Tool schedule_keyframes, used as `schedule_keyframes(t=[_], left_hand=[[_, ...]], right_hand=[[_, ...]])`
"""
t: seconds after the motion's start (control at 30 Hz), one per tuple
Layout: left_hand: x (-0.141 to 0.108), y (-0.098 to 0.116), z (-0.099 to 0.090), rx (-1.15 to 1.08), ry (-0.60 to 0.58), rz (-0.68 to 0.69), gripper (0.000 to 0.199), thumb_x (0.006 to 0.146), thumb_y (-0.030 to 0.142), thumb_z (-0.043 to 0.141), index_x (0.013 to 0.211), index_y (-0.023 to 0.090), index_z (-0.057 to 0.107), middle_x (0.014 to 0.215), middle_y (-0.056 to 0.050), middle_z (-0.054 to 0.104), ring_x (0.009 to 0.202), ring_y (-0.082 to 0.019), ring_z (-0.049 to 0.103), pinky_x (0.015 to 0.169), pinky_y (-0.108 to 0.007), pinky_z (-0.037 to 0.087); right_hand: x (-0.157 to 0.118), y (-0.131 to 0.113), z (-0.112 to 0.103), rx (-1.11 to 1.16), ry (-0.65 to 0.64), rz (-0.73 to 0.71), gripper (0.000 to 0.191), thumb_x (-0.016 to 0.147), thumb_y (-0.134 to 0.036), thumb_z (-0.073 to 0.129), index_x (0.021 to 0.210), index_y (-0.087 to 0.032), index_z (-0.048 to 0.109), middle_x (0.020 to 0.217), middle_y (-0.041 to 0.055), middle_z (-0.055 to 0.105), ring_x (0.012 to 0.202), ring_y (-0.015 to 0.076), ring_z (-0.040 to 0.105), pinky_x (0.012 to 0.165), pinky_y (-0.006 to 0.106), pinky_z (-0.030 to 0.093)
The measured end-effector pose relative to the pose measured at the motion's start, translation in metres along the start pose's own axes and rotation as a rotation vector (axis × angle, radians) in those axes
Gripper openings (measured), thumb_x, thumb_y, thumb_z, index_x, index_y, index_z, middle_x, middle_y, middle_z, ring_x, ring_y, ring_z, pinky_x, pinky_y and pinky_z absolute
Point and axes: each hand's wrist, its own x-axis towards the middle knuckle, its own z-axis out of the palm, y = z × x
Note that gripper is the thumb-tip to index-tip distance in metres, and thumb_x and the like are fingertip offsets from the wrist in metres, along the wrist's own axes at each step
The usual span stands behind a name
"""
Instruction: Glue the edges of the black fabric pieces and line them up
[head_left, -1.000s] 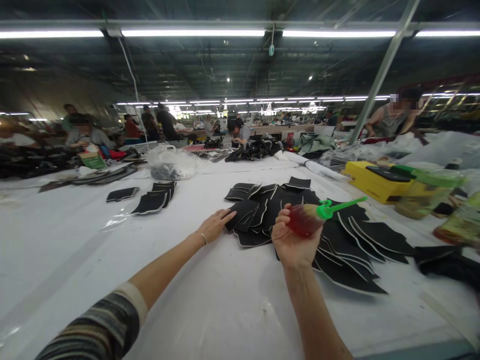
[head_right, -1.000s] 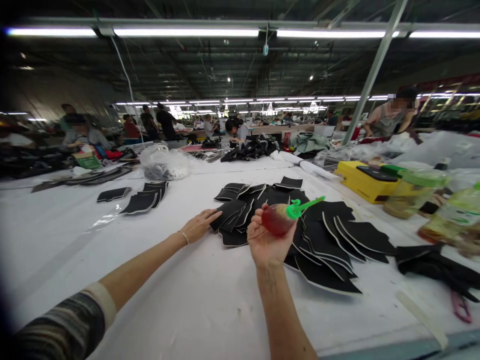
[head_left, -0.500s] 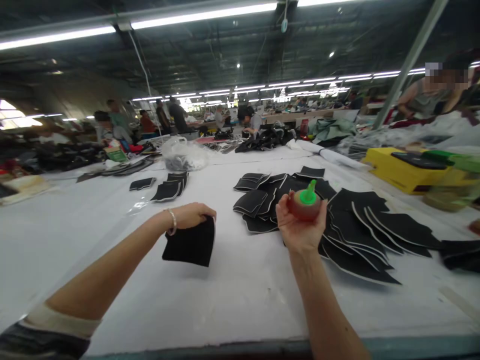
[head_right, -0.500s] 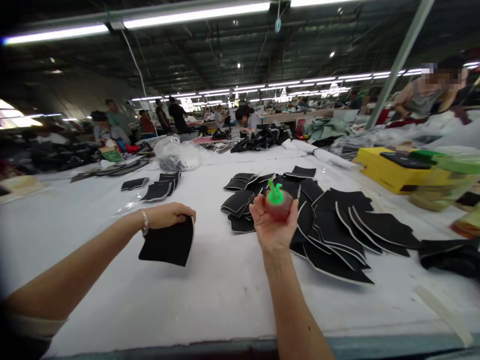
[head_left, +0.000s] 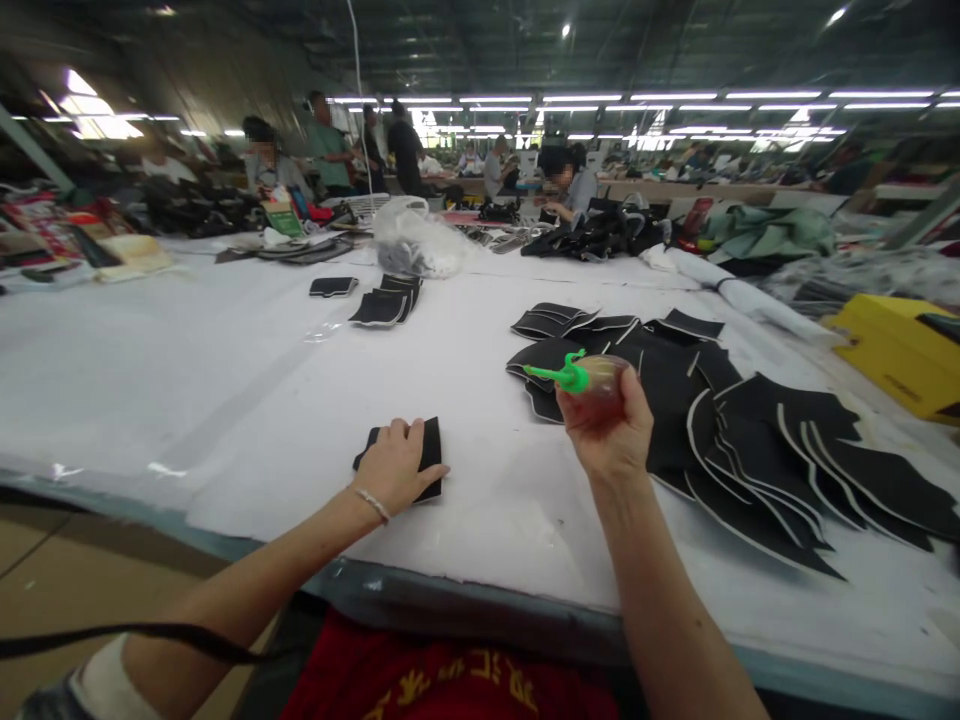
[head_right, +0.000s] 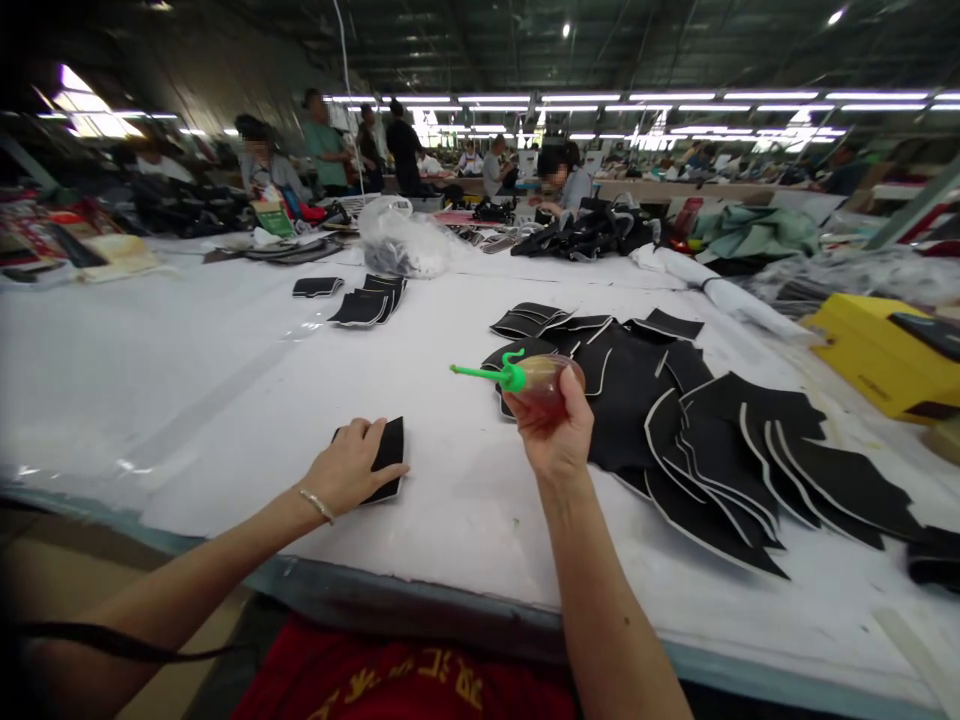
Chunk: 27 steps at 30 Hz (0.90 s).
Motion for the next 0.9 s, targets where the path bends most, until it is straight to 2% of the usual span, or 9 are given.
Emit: schedule_keyframes(t=[0.07,0.2,0.37,0.47,0.67,0.77,0.9], left_hand=[[-0.008,-0.001,-0.002,0.033,-0.047,-0.027,0.065,0.087,0.049,0.054,0.136,0.008,0.048,0.128,-0.023,0.05,0.116,-0.037,0.048,0.094,-0.045,0.045],[-0.011,-0.005,-0.005,0.015,-0.099,0.057,0.054,0.086,0.037,0.052,0.131,0.008,0.054,0.132,-0.022,0.049,0.12,-0.035,0.047,0.099,-0.043,0.044],[-0.007,-0.016,-0.013,-0.027,-0.175,0.129,0.056,0.083,0.031,0.053,0.134,0.009,0.054,0.139,-0.021,0.045,0.123,-0.035,0.047,0.102,-0.041,0.043],[-0.009,-0.02,-0.015,-0.042,-0.217,0.173,0.056,0.084,0.029,0.054,0.136,0.01,0.052,0.142,-0.02,0.043,0.127,-0.033,0.045,0.106,-0.04,0.041],[-0.01,-0.007,-0.018,-0.011,-0.213,0.079,0.056,0.081,0.032,0.059,0.132,0.011,0.051,0.14,-0.022,0.042,0.124,-0.037,0.043,0.093,-0.046,0.05],[-0.009,0.002,-0.02,0.007,-0.216,0.064,0.054,0.078,0.033,0.062,0.126,0.01,0.055,0.135,-0.023,0.045,0.119,-0.037,0.046,0.088,-0.047,0.052],[-0.006,0.007,-0.018,0.053,-0.158,0.09,0.051,0.074,0.026,0.062,0.122,0.006,0.057,0.126,-0.023,0.051,0.115,-0.037,0.05,0.084,-0.045,0.053]], right_hand=[[0.0,0.005,-0.001,-0.025,0.01,0.014,0.027,0.072,-0.032,0.078,0.093,-0.018,0.067,0.087,0.0034,0.074,0.076,0.0212,0.073,0.065,0.033,0.065],[0.0,0.018,-0.001,-0.081,0.032,0.043,0.028,0.065,-0.031,0.082,0.087,-0.021,0.067,0.085,0.0003,0.074,0.074,0.0213,0.072,0.064,0.036,0.065],[-0.007,0.024,0.005,-0.214,-0.006,0.079,0.03,0.063,-0.033,0.084,0.086,-0.022,0.068,0.083,0.0009,0.074,0.073,0.0219,0.072,0.059,0.034,0.064],[-0.015,0.024,0.008,-0.277,-0.019,0.094,0.033,0.063,-0.035,0.084,0.089,-0.022,0.069,0.084,0.0013,0.074,0.074,0.0214,0.072,0.063,0.035,0.064],[-0.03,0.03,0.005,-0.367,0.012,0.104,0.041,0.062,-0.037,0.084,0.095,-0.021,0.067,0.087,0.0016,0.072,0.081,0.0235,0.071,0.067,0.038,0.064],[-0.035,0.033,0.002,-0.401,0.009,0.108,0.041,0.063,-0.037,0.083,0.097,-0.021,0.066,0.088,0.0022,0.071,0.08,0.023,0.071,0.066,0.036,0.063],[-0.039,0.034,-0.003,-0.429,0.042,0.12,0.044,0.063,-0.038,0.084,0.099,-0.021,0.066,0.09,0.0032,0.07,0.079,0.0226,0.07,0.065,0.035,0.063]])
